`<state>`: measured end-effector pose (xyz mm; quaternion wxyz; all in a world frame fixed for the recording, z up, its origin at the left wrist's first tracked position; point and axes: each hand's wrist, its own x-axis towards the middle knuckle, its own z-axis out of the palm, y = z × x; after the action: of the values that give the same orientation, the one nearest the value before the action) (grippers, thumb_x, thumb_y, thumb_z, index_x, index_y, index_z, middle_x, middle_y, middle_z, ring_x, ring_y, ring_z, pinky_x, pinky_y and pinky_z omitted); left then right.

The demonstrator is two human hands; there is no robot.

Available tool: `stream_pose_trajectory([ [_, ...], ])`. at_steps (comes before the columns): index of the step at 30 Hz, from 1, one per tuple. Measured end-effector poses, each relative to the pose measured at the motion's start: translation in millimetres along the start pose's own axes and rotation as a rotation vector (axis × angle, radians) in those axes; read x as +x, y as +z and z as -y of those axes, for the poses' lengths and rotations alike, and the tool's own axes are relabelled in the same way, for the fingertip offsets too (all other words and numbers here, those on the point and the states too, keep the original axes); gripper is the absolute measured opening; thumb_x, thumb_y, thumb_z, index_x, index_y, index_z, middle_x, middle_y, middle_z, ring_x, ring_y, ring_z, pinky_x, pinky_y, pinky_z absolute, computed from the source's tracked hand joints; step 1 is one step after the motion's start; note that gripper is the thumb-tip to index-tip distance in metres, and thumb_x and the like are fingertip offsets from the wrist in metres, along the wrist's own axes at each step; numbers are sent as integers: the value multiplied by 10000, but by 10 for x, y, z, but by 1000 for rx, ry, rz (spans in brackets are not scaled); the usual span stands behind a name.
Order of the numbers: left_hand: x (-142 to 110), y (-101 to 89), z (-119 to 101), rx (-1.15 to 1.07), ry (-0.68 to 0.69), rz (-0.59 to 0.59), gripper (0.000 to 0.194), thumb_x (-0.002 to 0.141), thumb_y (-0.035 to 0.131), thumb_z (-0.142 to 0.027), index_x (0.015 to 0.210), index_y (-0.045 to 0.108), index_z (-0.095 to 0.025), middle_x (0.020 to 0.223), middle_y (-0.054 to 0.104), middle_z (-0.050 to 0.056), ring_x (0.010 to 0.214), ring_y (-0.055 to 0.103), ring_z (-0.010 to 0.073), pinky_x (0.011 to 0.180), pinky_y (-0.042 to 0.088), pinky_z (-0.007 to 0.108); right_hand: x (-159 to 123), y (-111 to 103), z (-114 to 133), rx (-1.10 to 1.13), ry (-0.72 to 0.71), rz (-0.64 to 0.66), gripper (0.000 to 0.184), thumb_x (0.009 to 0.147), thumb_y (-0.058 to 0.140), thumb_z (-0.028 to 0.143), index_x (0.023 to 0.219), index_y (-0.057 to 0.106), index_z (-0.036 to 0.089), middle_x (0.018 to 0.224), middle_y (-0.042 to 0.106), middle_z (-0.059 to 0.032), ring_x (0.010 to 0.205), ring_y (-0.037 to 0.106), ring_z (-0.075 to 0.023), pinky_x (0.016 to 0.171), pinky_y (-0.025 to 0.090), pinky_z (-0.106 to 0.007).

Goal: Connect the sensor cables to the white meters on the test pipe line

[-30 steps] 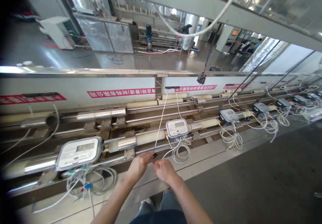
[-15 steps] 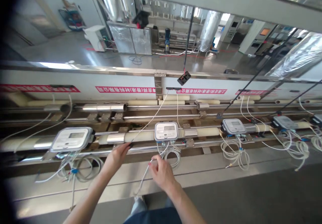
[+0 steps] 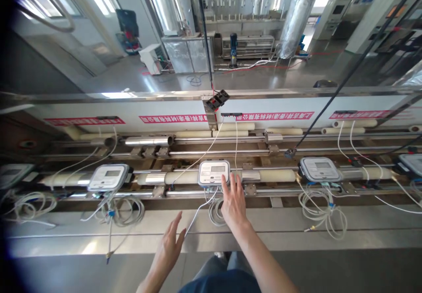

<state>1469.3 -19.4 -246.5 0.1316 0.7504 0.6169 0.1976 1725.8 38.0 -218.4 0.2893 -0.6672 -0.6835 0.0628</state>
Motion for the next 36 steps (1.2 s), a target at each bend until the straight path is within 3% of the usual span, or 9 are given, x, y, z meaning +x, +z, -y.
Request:
stream_pose_trajectory([
  [4, -29, 162, -123, -43, 143, 62, 478, 923, 354, -251, 1385, 256, -175, 1242, 508, 133, 1160, 495, 216, 935, 470, 396, -76, -25, -28, 44, 33, -42, 675, 769, 381, 32, 1416, 250, 174, 1428, 255, -129, 1323, 219, -292, 1052, 340, -477],
  [8, 62, 295, -281, -83, 296, 71, 423, 923, 370, -236, 1337, 323, -164, 1204, 545, 127, 1120, 527, 210, 902, 496, 370, -271, -115, -282, 39, 83, -94, 567, 814, 362, 88, 1375, 300, 139, 1366, 341, -143, 1277, 304, -258, 1042, 364, -459],
  [15, 255, 535, -771, -187, 381, 150, 309, 929, 338, -229, 1194, 482, -161, 1053, 617, 110, 991, 598, 190, 831, 518, 310, -965, -471, -1254, -42, 214, -174, 463, 831, 363, 140, 1294, 379, 133, 1243, 455, -160, 1185, 418, -256, 984, 413, -466],
  [20, 272, 933, -1145, -166, 408, 177, 289, 927, 362, -260, 1159, 514, -176, 1058, 624, 86, 984, 603, 192, 826, 520, 316, -1264, -814, -2124, -67, 268, -287, 418, 835, 367, 157, 1249, 429, 151, 1185, 505, -142, 1131, 462, -245, 966, 421, -461],
  [24, 202, 1379, -1575, -183, 388, 143, 262, 924, 385, -294, 1101, 550, -193, 998, 646, 55, 922, 626, 174, 782, 531, 275, -1148, -1140, -2901, -85, 284, -357, 466, 826, 356, 136, 1289, 406, 156, 1198, 485, -148, 1149, 440, -253, 962, 416, -469],
  [28, 27, 1783, -2231, -210, 301, 215, 245, 929, 372, -285, 1031, 580, -205, 971, 655, 34, 889, 634, 149, 768, 526, 230, -860, -1395, -3524, -109, 253, -282, 583, 803, 353, 81, 1375, 329, 192, 1287, 399, -145, 1202, 377, -267, 992, 389, -472],
  [32, -162, 2089, -2814, -236, 234, 320, 258, 931, 367, -292, 1054, 586, -232, 1032, 639, 37, 954, 610, 154, 827, 504, 240, -627, -1515, -3851, -84, 159, -165, 691, 754, 353, 15, 1410, 276, 217, 1330, 346, -127, 1232, 335, -266, 1036, 355, -461],
  [36, -264, 2274, -3100, -294, 169, 364, 292, 937, 348, -318, 1056, 593, -214, 1027, 631, 72, 958, 601, 170, 838, 492, 258, -540, -1544, -3980, -78, 112, -80, 744, 721, 374, -2, 1422, 253, 218, 1345, 331, -130, 1236, 324, -284, 1018, 376, -471],
])
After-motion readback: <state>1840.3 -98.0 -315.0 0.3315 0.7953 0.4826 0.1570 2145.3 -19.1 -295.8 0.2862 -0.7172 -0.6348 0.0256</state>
